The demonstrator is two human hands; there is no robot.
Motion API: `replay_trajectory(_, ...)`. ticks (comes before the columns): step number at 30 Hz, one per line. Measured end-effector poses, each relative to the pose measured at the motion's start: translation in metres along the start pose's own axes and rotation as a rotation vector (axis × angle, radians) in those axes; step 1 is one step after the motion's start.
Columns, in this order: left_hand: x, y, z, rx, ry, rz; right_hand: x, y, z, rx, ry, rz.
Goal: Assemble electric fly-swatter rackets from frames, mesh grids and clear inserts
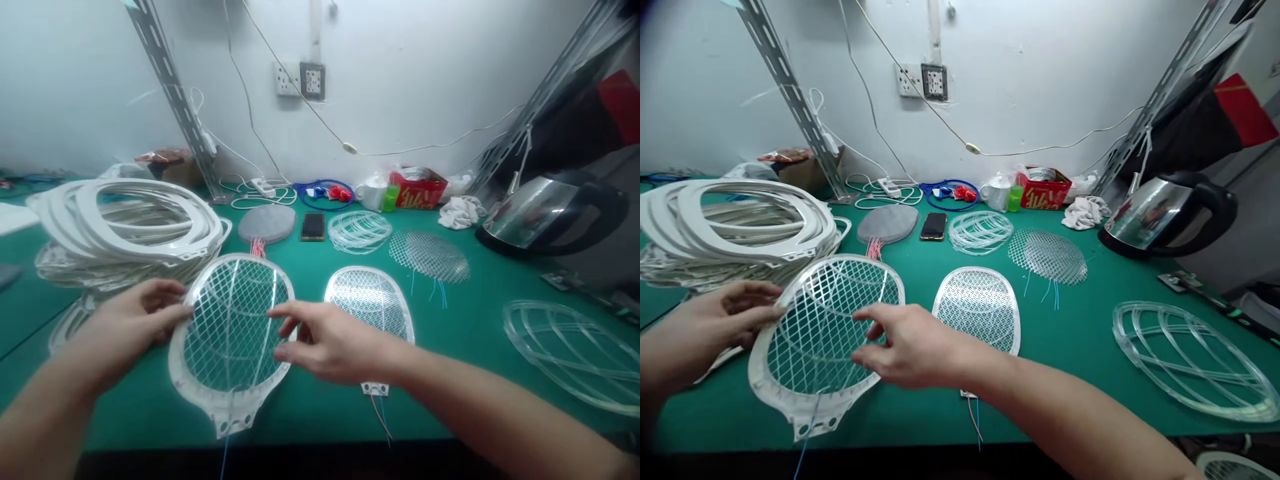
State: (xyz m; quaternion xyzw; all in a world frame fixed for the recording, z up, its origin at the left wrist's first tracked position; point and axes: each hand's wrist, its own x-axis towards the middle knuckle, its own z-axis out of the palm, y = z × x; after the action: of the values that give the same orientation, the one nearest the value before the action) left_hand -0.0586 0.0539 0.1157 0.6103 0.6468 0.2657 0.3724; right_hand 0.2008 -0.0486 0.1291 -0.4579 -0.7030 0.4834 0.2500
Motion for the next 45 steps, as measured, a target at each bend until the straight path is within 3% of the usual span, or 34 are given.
replay_trajectory(2, -0.017, 0.033, 0.014, -0.206, -0.077, 0.025, -0.003, -0.018, -0.013, 0.048, 0.06, -0.035)
replay_trajectory(5, -0.029, 0.075, 0.049, -0.388, -0.198, 0.209, -0.007, -0.033, -0.029, -0.017, 0.276, -0.061)
replay_trajectory(9, -0.026, 0.097, 0.09, -0.367, -0.454, 0.352, -0.014, -0.019, -0.05, -0.105, 0.498, -0.003)
replay_trajectory(12, -0.02, 0.094, 0.105, -0.261, -0.599, 0.33, -0.02, 0.005, -0.062, -0.074, 0.553, 0.116)
replay_trajectory(14, -0.013, 0.087, 0.108, -0.203, -0.623, 0.306, -0.022, 0.019, -0.067, -0.007, 0.569, 0.188)
replay_trajectory(16, -0.004, 0.076, 0.108, -0.133, -0.577, 0.302, -0.024, 0.032, -0.07, 0.073, 0.593, 0.241)
replay_trajectory(18, 0.008, 0.062, 0.107, -0.08, -0.46, 0.275, -0.025, 0.044, -0.072, 0.172, 0.622, 0.265)
replay_trajectory(21, 0.024, 0.037, 0.11, -0.092, -0.254, 0.114, -0.031, 0.065, -0.074, 0.363, 0.665, 0.239)
replay_trajectory(22, 0.027, 0.031, 0.112, -0.124, -0.223, 0.044, -0.034, 0.073, -0.075, 0.431, 0.69, 0.221)
replay_trajectory(24, 0.03, 0.023, 0.12, -0.256, -0.286, -0.082, -0.042, 0.088, -0.075, 0.553, 0.752, 0.2)
replay_trajectory(28, 0.028, 0.03, 0.142, -0.582, -0.573, -0.157, -0.064, 0.114, -0.073, 0.674, 0.854, 0.219)
replay_trajectory(33, 0.03, 0.053, 0.173, -0.576, -0.586, -0.198, -0.089, 0.139, -0.067, 0.643, 0.838, 0.365)
replay_trajectory(37, 0.038, 0.06, 0.194, -0.585, -0.586, -0.273, -0.097, 0.155, -0.063, 0.658, 0.823, 0.451)
replay_trajectory(45, 0.045, 0.058, 0.198, -0.406, -0.628, -0.227, -0.098, 0.149, -0.062, 0.543, 0.799, 0.543)
